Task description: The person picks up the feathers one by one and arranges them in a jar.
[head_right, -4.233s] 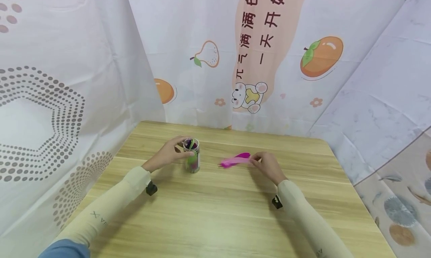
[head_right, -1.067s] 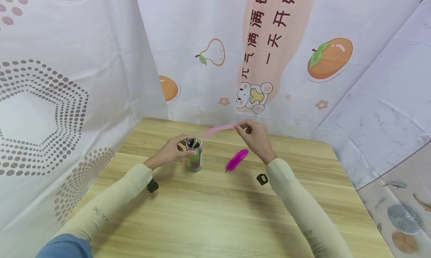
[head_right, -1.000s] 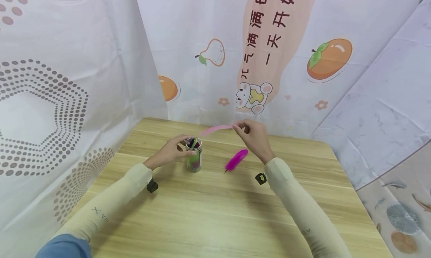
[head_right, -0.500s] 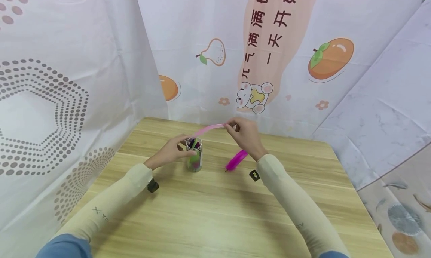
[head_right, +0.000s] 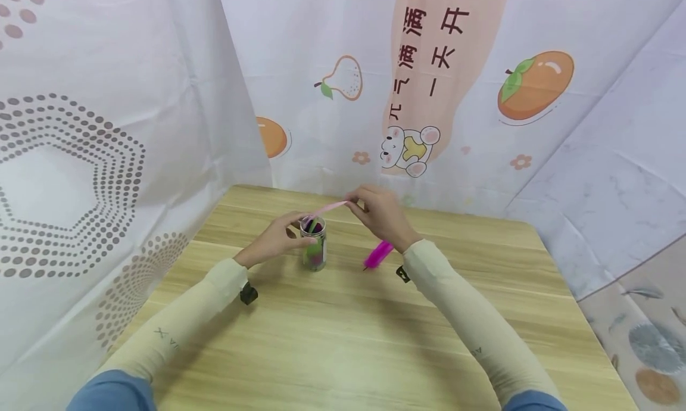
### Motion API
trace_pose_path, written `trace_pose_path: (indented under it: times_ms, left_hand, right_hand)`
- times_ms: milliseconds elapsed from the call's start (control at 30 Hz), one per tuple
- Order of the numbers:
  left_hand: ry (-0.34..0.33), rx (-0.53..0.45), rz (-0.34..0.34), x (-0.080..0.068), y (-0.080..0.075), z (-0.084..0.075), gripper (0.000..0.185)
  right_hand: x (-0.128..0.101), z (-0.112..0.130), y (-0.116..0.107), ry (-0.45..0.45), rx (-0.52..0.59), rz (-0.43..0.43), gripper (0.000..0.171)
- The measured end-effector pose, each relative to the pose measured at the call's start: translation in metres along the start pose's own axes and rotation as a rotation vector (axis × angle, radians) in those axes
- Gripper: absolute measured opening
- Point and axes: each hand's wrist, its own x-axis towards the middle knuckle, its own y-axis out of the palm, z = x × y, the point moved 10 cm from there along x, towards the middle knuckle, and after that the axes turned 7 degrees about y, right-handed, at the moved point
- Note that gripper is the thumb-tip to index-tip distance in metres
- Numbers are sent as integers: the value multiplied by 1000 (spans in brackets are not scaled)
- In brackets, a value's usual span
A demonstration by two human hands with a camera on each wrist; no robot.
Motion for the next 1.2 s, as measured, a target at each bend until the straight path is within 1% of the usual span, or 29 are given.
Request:
trace_pose_path:
  times_ms: [233, 367, 500, 600, 667, 833, 1000, 1200]
  left_hand:
    - [-1, -6, -7, -3, -5, 2, 60]
    - [10, -5, -2, -4, -2, 3, 59]
    - [8, 0, 10, -7, 1, 5, 61]
    - [7, 5, 2, -7, 2, 5, 62]
    - [9, 6, -3, -7, 1, 4, 63]
    - [14, -2, -2, -6, 2, 3, 63]
    - [21, -2, -3, -5, 2, 2, 60]
    - [23, -4, 1, -3, 0, 1, 58]
  right_hand:
    - [5, 12, 25, -70, -35, 56, 6]
    - [5, 17, 45, -101, -36, 120, 6]
    - [4, 18, 63, -71, -48, 192, 7]
    - [5, 18, 73, -41, -76, 225, 9]
    - [6, 19, 80, -38, -94, 243, 10]
    - [9, 25, 92, -77, -133, 261, 12]
    - [9, 32, 99, -130, -157, 284, 12]
    - [11, 32, 107, -125, -176, 333, 13]
